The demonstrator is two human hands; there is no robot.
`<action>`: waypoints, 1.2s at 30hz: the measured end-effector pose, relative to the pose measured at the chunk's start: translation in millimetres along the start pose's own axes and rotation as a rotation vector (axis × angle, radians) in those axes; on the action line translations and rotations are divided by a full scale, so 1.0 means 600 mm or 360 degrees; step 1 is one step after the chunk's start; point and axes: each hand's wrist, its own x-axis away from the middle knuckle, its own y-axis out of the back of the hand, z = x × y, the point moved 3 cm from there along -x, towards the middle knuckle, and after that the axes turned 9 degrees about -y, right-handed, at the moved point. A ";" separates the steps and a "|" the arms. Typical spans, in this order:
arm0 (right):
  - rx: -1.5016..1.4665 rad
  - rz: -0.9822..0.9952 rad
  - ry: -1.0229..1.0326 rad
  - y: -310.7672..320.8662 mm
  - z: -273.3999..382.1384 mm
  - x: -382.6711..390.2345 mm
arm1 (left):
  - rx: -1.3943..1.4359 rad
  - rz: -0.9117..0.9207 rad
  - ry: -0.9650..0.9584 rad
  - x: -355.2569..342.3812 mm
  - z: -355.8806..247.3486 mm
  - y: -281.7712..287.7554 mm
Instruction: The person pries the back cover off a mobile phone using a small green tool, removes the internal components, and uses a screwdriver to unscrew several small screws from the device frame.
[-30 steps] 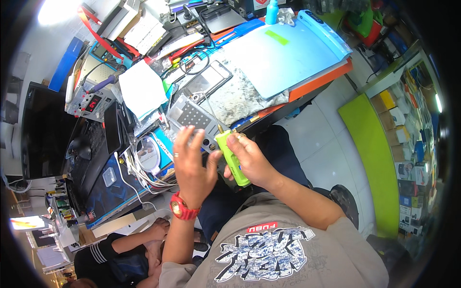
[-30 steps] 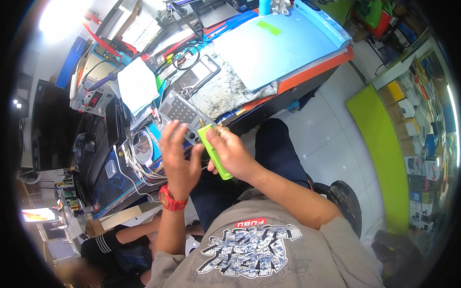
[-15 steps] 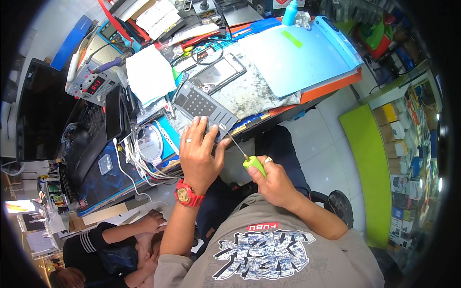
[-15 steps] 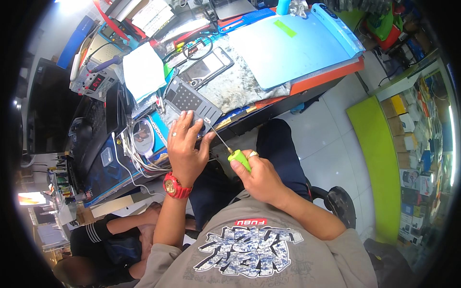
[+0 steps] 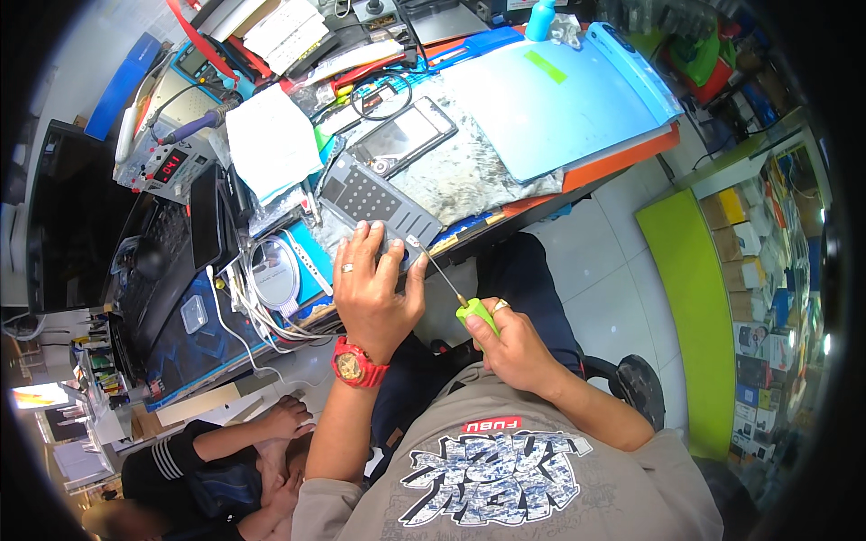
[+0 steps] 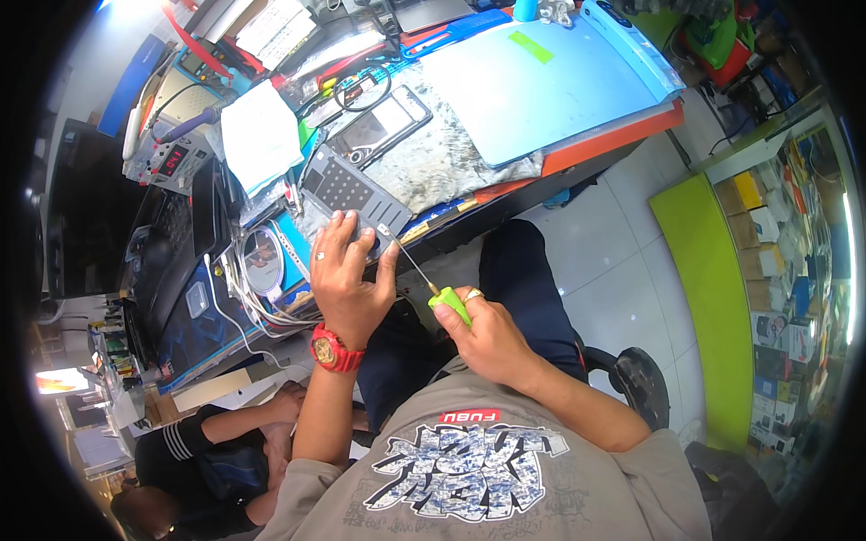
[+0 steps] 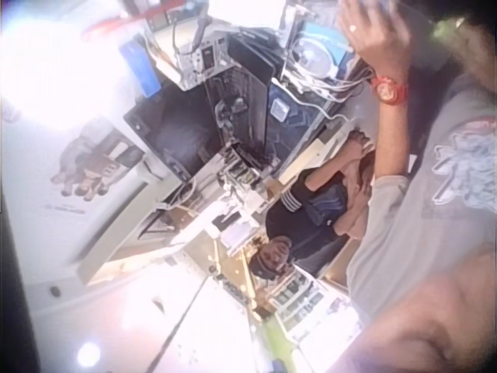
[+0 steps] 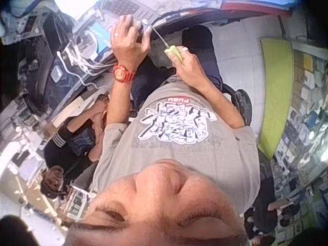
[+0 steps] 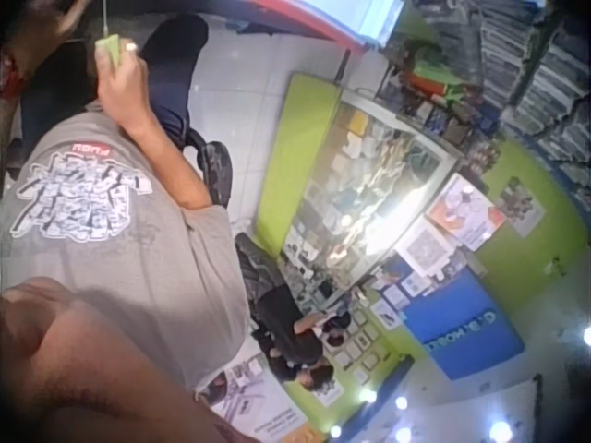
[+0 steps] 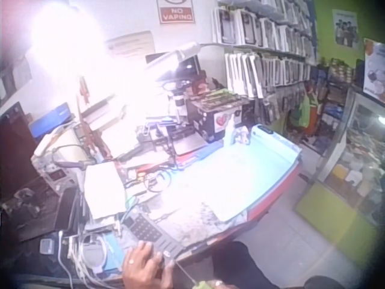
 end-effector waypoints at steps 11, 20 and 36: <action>-0.0121 0.0041 -0.0072 0.000 -0.002 -0.003 | -0.0013 -0.0025 -0.0017 -0.006 0.000 0.003; -0.0145 0.0015 -0.0076 0.000 -0.003 -0.004 | -0.0025 -0.0037 -0.0004 -0.011 -0.003 0.004; -0.0182 0.0024 -0.0076 -0.006 -0.011 -0.003 | -0.0013 -0.0015 0.0014 -0.017 -0.005 0.007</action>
